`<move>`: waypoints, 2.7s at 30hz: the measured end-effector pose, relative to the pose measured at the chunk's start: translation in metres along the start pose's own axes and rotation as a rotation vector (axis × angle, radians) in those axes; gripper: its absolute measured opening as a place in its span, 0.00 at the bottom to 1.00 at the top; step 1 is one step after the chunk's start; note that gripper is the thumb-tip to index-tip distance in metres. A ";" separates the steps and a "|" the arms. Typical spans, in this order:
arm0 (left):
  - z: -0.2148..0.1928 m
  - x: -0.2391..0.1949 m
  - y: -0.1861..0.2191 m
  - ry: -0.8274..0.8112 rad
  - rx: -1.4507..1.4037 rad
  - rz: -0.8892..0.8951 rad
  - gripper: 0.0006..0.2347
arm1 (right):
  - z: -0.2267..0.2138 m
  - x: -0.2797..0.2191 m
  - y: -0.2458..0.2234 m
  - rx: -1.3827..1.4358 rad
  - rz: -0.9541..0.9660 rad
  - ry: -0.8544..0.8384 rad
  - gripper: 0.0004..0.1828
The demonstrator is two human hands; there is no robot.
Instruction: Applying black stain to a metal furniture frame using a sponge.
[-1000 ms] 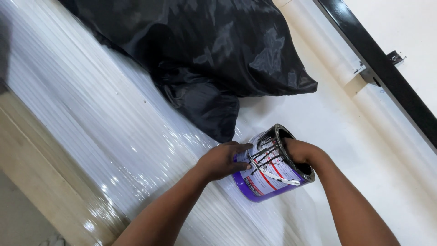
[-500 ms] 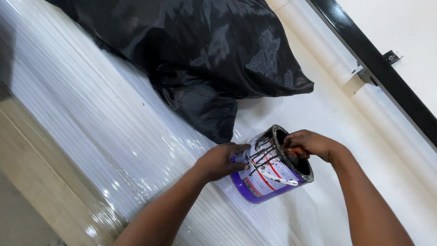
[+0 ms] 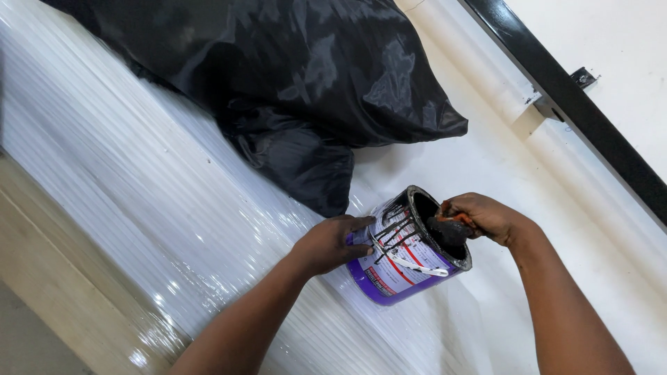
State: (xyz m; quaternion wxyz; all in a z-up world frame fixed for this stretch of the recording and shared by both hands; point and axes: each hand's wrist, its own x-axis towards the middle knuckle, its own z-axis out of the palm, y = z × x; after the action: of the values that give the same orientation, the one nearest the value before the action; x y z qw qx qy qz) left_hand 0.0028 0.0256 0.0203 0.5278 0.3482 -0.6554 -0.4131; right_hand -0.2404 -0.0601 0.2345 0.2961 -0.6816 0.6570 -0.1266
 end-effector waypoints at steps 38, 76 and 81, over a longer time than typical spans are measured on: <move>-0.040 -0.046 0.126 0.073 -0.569 0.007 0.19 | 0.035 -0.201 -0.042 1.121 -1.155 0.383 0.15; -0.193 -0.210 0.241 0.402 -0.083 0.057 0.17 | 0.120 -0.149 -0.260 1.274 -1.281 0.179 0.15; -0.262 -0.210 0.241 0.342 -0.028 -0.015 0.19 | 0.148 -0.099 -0.312 1.276 -1.441 0.067 0.14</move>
State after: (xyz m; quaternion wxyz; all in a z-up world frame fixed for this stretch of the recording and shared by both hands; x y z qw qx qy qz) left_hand 0.2967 0.2678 0.1808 0.6333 0.4110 -0.5476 -0.3606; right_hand 0.0884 0.0587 0.3162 0.4434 -0.6281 -0.1038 -0.6310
